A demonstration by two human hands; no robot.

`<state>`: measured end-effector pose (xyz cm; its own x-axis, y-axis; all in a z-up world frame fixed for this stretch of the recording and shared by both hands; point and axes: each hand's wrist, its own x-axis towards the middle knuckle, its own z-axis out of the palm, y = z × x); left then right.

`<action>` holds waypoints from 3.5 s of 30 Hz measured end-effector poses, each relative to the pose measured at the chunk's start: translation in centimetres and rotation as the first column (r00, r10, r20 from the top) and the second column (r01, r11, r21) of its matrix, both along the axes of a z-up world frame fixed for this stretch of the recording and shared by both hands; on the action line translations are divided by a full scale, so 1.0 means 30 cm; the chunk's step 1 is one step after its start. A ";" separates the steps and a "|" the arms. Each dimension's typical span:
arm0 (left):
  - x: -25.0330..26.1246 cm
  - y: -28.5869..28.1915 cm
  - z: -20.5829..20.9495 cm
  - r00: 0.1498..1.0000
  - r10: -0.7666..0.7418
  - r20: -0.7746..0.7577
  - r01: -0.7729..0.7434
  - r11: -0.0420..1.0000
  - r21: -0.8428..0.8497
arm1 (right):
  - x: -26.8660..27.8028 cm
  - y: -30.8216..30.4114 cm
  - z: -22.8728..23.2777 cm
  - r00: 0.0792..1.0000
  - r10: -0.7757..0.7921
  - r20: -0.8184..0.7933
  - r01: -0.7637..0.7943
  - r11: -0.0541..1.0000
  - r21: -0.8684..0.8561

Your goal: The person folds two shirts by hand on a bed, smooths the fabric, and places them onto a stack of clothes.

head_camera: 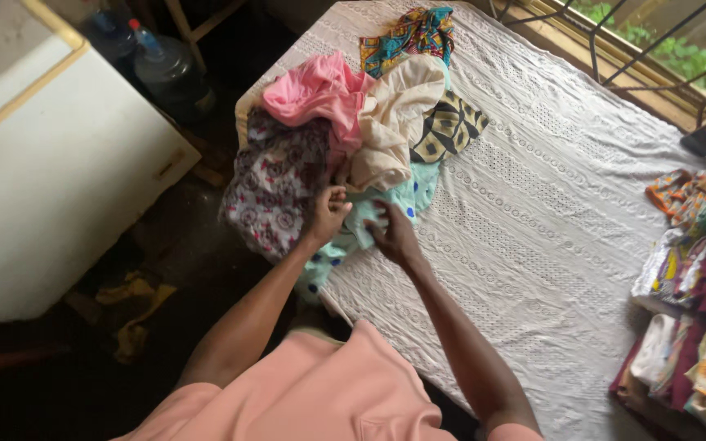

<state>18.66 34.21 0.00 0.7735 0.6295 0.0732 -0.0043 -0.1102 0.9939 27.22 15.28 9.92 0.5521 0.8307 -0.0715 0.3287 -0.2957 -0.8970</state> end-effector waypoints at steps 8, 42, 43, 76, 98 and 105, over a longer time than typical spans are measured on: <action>0.216 0.364 0.244 0.972 0.151 -0.182 -0.012 0.800 0.600 | 0.215 0.419 0.126 0.570 -0.274 0.774 0.331 0.939 0.090; 0.531 0.825 -0.007 0.888 -0.222 -0.402 0.365 0.873 0.324 | 0.088 0.104 0.305 0.556 -0.645 -0.524 0.831 0.405 0.382; 0.512 0.807 -0.002 0.892 -0.214 -0.397 0.358 0.872 0.335 | 0.056 0.080 0.265 0.596 -0.571 -0.564 0.803 0.441 0.402; -0.713 -0.397 0.265 0.752 -0.622 -0.220 0.618 0.780 -0.093 | -0.783 -0.507 -0.319 0.623 -0.335 -0.707 0.762 0.464 0.452; -1.348 -0.422 0.528 0.831 -0.487 0.268 0.306 0.803 0.511 | -1.490 -0.487 0.073 0.842 -0.483 -0.240 0.539 0.751 0.381; -1.237 -0.461 0.461 0.706 -0.700 0.106 0.544 0.633 0.551 | -1.468 -0.670 0.181 0.674 -0.717 -0.177 0.695 0.533 0.483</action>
<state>-18.45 20.39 13.84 0.8560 -0.1671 0.4892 -0.5127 -0.3959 0.7619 -16.82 -4.82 15.33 0.9670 0.0786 0.2423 0.2424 0.0093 -0.9701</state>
